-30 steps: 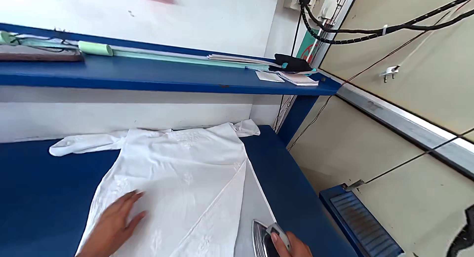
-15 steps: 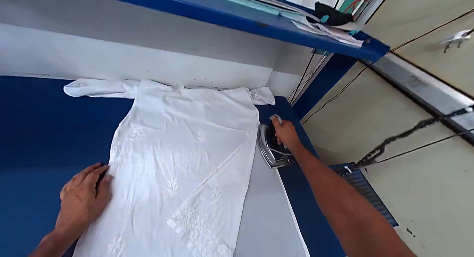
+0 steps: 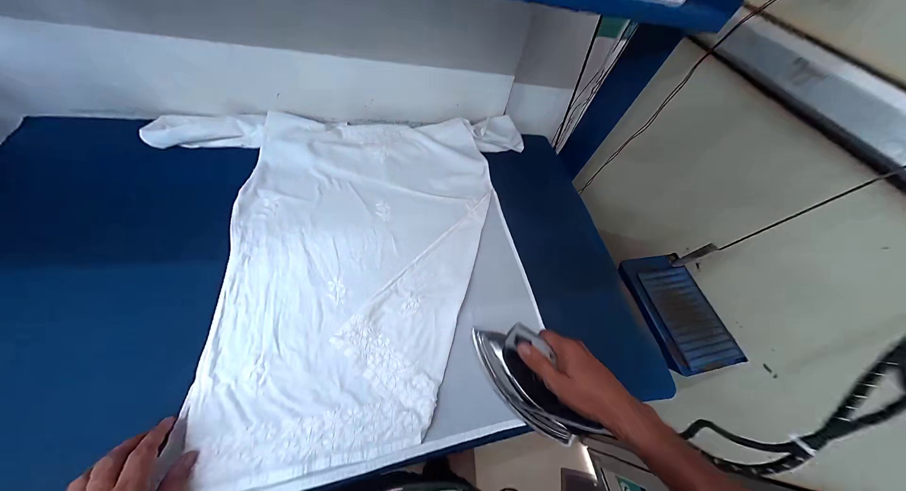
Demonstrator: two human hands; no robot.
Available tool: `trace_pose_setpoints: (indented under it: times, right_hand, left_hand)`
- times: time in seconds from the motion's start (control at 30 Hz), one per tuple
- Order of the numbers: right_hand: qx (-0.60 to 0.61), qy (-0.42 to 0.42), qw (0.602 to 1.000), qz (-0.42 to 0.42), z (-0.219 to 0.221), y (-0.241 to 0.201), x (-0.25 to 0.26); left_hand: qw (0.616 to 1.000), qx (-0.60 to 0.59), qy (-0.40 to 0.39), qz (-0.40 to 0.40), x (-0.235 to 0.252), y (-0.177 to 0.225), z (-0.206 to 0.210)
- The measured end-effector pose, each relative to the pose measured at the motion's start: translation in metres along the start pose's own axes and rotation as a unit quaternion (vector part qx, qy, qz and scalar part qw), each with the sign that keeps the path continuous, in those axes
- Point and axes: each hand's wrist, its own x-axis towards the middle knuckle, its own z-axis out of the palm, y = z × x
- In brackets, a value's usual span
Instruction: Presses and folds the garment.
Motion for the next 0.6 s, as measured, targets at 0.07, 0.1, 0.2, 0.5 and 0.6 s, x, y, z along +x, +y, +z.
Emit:
trace_pose_setpoints:
  times: [0.07, 0.1, 0.2, 0.5, 0.6]
  right_hand:
    - [-0.065, -0.102, 0.987, -0.107, -0.003, 0.010, -0.021]
    - [-0.093, -0.142, 0.971, -0.170, -0.009, 0.017, -0.023]
    - [-0.132, -0.145, 0.923, -0.332, -0.027, 0.041, -0.015]
    - [-0.155, -0.085, 0.915, -0.362, -0.033, 0.053, 0.011]
    - [-0.146, -0.130, 0.924, -0.330, -0.010, 0.005, 0.013]
  left_hand:
    - [0.999, -0.002, -0.001, -0.043, -0.016, 0.001, 0.001]
    - [0.998, -0.009, -0.005, -0.063, -0.020, -0.001, 0.004]
    - [0.991, -0.028, -0.021, -0.130, -0.024, -0.003, 0.003]
    - [0.971, 0.002, -0.015, -0.239, -0.024, 0.041, -0.019]
    - [0.970, -0.013, -0.007, -0.243, -0.029, 0.029, -0.015]
